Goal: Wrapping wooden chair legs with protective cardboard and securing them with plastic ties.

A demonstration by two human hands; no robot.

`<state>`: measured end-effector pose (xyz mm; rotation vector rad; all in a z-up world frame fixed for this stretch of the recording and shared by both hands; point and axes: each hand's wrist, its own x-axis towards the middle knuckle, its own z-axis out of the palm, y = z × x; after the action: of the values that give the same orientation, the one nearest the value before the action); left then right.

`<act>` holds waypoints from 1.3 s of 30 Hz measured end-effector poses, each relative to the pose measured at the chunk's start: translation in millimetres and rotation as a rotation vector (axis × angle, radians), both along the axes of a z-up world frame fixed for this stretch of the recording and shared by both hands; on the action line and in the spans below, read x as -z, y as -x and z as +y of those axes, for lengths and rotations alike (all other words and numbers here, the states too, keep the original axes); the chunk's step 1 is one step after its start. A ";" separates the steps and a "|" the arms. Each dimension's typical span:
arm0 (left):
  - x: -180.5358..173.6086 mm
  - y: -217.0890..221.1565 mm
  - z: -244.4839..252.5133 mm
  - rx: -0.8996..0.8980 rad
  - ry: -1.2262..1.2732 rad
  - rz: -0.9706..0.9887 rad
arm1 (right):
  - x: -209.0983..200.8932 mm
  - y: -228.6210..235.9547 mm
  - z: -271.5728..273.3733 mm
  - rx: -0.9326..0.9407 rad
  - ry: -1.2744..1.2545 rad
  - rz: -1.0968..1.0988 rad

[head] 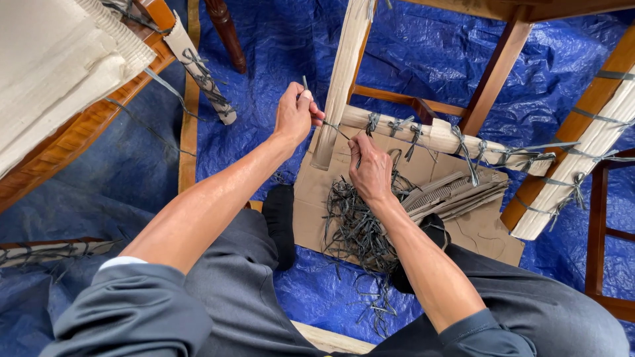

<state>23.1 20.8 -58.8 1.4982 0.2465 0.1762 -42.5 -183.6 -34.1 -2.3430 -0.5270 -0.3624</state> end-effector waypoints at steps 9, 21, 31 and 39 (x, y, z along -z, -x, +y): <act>-23.5 16.6 23.1 0.224 -0.105 0.066 | -31.3 10.2 13.6 -0.192 -0.294 -0.060; -98.5 80.6 10.7 0.308 -0.751 -0.363 | -38.3 -26.1 48.6 -0.073 -0.434 0.224; -100.1 63.4 5.6 0.186 -0.687 -0.479 | -56.4 -26.3 39.1 -0.224 -0.257 0.146; -72.6 44.0 19.2 0.364 -0.662 -0.363 | -64.5 -32.8 27.9 -0.193 -0.205 0.377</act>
<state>-20.9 40.0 13.8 2.0962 -0.4181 0.2461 -9.7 -155.7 30.5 -2.0728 -0.4990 0.1109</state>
